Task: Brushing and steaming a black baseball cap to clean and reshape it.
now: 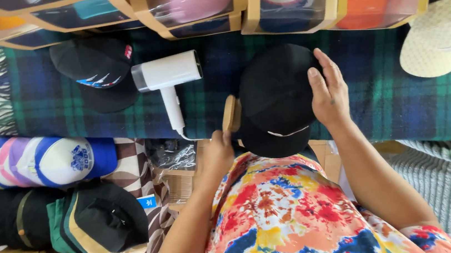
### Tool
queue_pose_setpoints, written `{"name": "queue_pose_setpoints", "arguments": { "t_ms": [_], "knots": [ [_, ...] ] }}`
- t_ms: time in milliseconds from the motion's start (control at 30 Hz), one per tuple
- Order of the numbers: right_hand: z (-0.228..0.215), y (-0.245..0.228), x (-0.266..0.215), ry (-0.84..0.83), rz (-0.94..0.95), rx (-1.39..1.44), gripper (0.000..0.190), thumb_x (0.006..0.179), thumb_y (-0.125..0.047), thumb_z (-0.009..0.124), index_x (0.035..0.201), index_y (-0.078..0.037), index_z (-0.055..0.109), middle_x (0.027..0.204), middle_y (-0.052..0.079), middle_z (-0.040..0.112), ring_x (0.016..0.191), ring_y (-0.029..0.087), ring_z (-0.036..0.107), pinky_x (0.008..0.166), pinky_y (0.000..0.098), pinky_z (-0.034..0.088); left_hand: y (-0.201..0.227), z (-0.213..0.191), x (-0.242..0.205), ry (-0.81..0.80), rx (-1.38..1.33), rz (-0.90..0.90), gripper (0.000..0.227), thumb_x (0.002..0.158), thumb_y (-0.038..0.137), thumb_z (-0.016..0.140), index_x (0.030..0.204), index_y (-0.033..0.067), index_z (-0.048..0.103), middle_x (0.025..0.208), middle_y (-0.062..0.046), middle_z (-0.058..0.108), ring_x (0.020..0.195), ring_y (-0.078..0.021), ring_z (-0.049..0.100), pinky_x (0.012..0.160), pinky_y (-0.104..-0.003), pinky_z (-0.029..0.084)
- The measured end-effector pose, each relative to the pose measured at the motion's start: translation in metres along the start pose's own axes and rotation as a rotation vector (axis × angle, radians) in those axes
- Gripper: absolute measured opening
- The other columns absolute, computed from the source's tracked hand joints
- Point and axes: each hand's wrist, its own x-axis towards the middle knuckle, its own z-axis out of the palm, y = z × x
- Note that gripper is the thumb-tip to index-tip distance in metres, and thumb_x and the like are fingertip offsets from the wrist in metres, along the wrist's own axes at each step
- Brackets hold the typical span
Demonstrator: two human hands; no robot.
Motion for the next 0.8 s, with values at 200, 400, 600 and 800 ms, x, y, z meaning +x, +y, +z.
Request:
{"name": "queue_pose_setpoints", "arguments": {
  "t_ms": [200,400,600,800],
  "knots": [
    [0.000,-0.004,-0.001,0.004,-0.001,0.007,0.044,0.112,-0.037,0.053,0.150,-0.016,0.055,0.146,0.013,0.056,0.139,0.034,0.049,0.117,0.0467,0.036,0.041,-0.029,-0.060,0.169,-0.273,0.216,0.042,0.105,0.053,0.035,0.120,0.0215,0.058,0.083,-0.020,0.073,0.100,-0.0498,0.068,0.085,-0.060,0.051],
    [-0.001,-0.003,-0.001,-0.006,0.008,0.008,0.046,0.111,-0.040,0.052,0.150,-0.017,0.054,0.147,0.012,0.055,0.139,0.033,0.048,0.117,0.0462,0.036,-0.021,0.021,0.005,-0.007,-0.180,-0.002,0.041,0.106,0.050,0.033,0.112,0.0170,0.056,0.099,-0.027,0.073,0.110,-0.0504,0.066,0.093,-0.058,0.051],
    [-0.001,-0.004,-0.001,-0.002,0.011,0.004,0.046,0.112,-0.041,0.052,0.151,-0.016,0.054,0.147,0.013,0.055,0.139,0.035,0.049,0.117,0.0467,0.036,0.041,-0.033,-0.081,0.310,-0.392,0.299,0.040,0.105,0.047,0.038,0.125,0.0169,0.056,0.094,-0.029,0.071,0.101,-0.0536,0.065,0.087,-0.061,0.051],
    [0.000,0.003,0.002,-0.021,0.068,0.057,0.044,0.112,-0.038,0.049,0.151,-0.018,0.053,0.146,0.015,0.054,0.139,0.034,0.048,0.118,0.0468,0.035,0.087,-0.049,-0.069,0.707,0.189,0.934,0.025,0.102,0.044,0.054,0.094,0.0214,0.062,0.069,-0.003,0.056,0.070,-0.0243,0.066,0.062,-0.036,0.053]
  ]
}}
